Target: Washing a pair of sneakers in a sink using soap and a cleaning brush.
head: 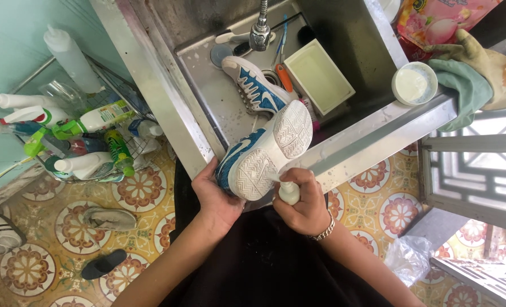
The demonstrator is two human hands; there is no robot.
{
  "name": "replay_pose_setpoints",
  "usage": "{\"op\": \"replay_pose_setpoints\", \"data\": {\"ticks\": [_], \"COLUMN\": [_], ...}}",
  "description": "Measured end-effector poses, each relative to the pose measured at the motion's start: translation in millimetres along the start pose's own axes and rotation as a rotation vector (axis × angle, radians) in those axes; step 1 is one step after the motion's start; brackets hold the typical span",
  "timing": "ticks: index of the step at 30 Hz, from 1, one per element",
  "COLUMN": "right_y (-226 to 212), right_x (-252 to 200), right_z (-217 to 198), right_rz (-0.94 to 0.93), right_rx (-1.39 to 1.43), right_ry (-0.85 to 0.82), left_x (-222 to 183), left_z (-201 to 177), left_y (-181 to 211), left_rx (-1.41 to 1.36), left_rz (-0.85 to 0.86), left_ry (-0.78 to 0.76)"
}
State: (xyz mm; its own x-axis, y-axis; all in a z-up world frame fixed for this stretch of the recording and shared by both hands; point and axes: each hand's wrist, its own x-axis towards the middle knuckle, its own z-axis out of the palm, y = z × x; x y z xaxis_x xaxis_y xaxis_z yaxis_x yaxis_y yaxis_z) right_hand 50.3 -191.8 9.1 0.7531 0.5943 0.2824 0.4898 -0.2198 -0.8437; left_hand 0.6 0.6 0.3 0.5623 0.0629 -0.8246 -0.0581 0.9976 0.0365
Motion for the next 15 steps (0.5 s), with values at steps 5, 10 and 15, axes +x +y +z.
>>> {"op": "replay_pose_setpoints", "data": {"ticks": [5, 10, 15], "right_y": [12, 5, 17], "right_x": [-9, -1, -12], "right_z": [5, 5, 4], "right_rz": [0.157, -0.009, 0.082], "right_rx": [0.335, 0.002, 0.211], "right_ry": [-0.058, 0.037, 0.001], "left_x": [0, 2, 5], "left_z": [0, -3, -5], "left_y": [0, 1, 2], "left_rx": [-0.01, -0.005, -0.026], "left_rz": [-0.028, -0.019, -0.037], "left_ry": [-0.02, 0.012, -0.026]}}
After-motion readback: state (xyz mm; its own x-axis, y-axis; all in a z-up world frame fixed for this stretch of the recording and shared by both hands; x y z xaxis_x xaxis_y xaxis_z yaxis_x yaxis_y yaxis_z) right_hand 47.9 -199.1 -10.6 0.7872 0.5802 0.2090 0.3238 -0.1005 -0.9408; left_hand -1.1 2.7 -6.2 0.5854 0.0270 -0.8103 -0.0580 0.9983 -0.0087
